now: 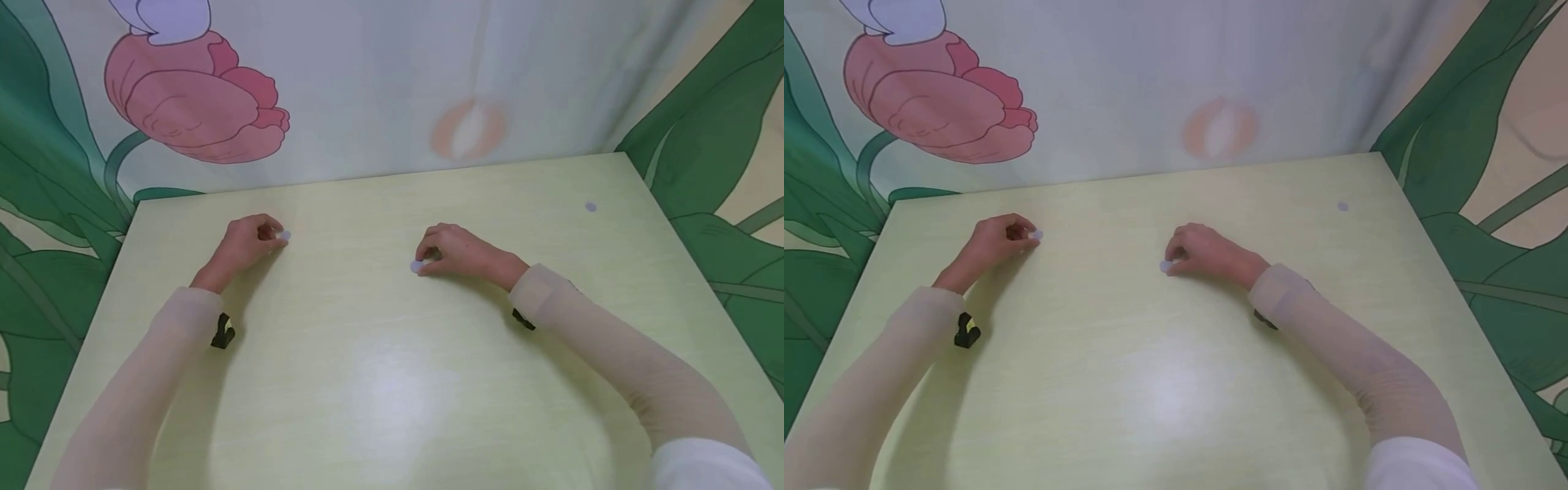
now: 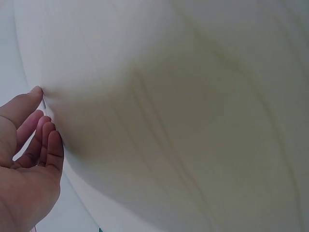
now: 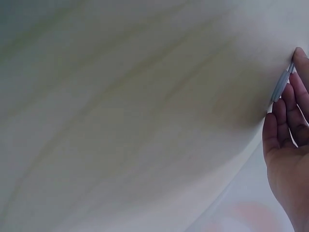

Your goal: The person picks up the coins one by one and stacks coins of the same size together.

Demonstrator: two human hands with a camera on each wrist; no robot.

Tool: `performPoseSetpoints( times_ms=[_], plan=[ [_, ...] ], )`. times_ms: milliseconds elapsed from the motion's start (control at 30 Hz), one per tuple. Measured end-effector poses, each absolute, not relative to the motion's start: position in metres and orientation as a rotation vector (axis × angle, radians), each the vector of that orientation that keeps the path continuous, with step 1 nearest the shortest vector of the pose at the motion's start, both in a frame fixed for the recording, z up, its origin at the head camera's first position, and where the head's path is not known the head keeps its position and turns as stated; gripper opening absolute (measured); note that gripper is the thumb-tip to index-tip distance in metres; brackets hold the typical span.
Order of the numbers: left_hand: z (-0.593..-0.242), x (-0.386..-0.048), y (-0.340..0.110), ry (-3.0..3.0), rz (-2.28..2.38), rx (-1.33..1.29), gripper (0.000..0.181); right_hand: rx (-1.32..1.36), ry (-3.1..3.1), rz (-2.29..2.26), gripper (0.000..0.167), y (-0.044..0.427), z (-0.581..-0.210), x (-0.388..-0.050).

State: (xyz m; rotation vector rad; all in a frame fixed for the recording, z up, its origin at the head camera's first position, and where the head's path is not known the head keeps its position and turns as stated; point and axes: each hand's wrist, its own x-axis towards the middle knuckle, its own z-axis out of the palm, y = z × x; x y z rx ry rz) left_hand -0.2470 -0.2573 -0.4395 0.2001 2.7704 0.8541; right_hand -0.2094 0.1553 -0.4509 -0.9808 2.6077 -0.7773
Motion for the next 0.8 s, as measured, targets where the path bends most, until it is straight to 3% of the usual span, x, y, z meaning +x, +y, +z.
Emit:
performPoseSetpoints(
  times_ms=[800],
  plan=[
    [-0.4414, -0.2510, -0.2514, 2.763, 0.809, 0.161, 0.030, -0.968, 2.580, -0.789, 0.023, 0.1556, -0.4466, -0.2096]
  ],
)
